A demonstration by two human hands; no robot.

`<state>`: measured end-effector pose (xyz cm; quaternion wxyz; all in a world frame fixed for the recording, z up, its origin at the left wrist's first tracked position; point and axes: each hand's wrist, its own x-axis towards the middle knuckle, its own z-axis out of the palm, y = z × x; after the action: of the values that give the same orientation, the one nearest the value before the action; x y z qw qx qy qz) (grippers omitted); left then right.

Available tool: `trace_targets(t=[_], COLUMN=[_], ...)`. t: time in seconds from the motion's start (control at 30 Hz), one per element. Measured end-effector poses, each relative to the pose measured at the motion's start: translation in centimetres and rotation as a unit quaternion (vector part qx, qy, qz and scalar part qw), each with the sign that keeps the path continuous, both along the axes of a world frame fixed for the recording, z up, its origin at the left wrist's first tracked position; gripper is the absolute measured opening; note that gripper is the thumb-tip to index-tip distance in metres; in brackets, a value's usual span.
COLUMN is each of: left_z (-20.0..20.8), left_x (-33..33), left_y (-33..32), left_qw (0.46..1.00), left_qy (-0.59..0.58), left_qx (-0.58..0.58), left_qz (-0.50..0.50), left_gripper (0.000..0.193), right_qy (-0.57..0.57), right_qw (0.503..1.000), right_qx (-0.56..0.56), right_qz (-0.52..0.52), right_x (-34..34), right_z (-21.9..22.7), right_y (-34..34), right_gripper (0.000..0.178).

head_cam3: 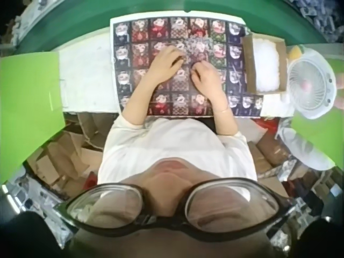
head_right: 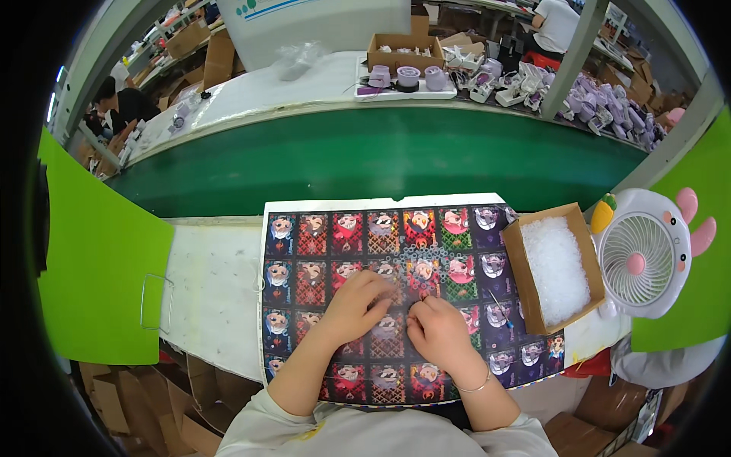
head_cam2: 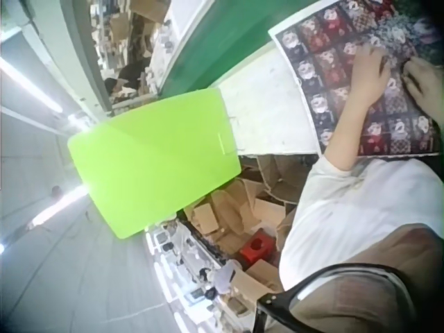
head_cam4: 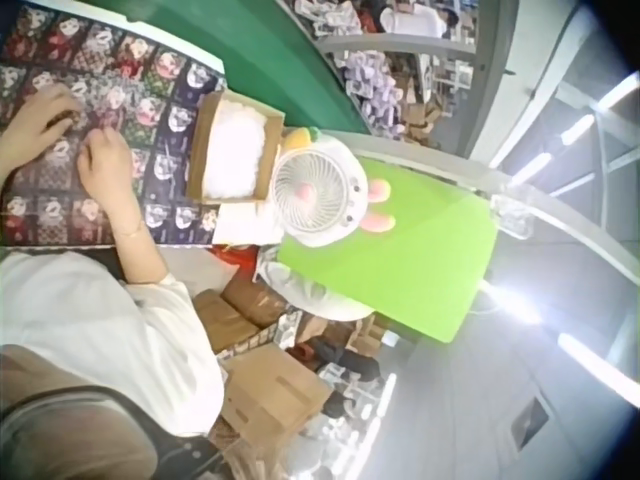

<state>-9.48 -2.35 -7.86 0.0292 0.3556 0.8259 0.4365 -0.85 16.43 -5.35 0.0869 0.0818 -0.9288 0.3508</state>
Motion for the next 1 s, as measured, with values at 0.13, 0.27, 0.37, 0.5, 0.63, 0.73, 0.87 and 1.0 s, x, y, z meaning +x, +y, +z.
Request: trace_targets(t=[0.13, 0.27, 0.37, 0.5, 0.63, 0.73, 0.87, 1.0], left_z=[0.4, 0.2, 0.3, -0.1, -0.6, -0.3, -0.3, -0.6], left_x=[0.0, -0.1, 0.2, 0.3, 0.4, 0.4, 0.3, 0.2], left_y=[0.1, 0.5, -0.2, 0.1, -0.1, -0.2, 0.0, 0.1], left_qw=[1.000, 1.000, 1.000, 1.000, 0.999, 0.999, 0.999, 0.999], left_qy=[-0.003, -0.001, 0.002, 0.008, 0.018, 0.020, 0.039, 0.031], left_qx=[-0.009, 0.009, 0.004, 0.016, 0.034, 0.038, 0.035, 0.031], left_qz=[0.004, -0.006, 0.012, 0.008, 0.010, 0.014, 0.013, 0.006], left_gripper=[0.023, 0.023, 0.022, 0.021, 0.019, 0.018, 0.018, 0.017], right_qy=[-0.001, 0.013, 0.013, -0.007, -0.017, -0.030, -0.037, -0.037], right_qw=[1.000, 1.000, 1.000, 1.000, 1.000, 0.999, 0.999, 0.999], right_qx=[0.006, 0.008, 0.001, 0.013, 0.017, 0.018, 0.020, 0.021], right_qz=[0.004, -0.002, 0.026, 0.019, 0.005, -0.001, -0.004, -0.011], right_x=[-0.1, 0.1, 0.0, 0.3, 0.3, 0.0, -0.2, -0.4], right_z=[0.2, 0.0, 0.1, 0.0, 0.1, 0.4, 0.6, 0.5], right_y=[0.2, 0.6, 0.0, 0.1, -0.4, -0.5, -0.4, -0.4], right_gripper=[0.008, 0.009, 0.010, 0.010, 0.008, 0.008, 0.007, 0.007])
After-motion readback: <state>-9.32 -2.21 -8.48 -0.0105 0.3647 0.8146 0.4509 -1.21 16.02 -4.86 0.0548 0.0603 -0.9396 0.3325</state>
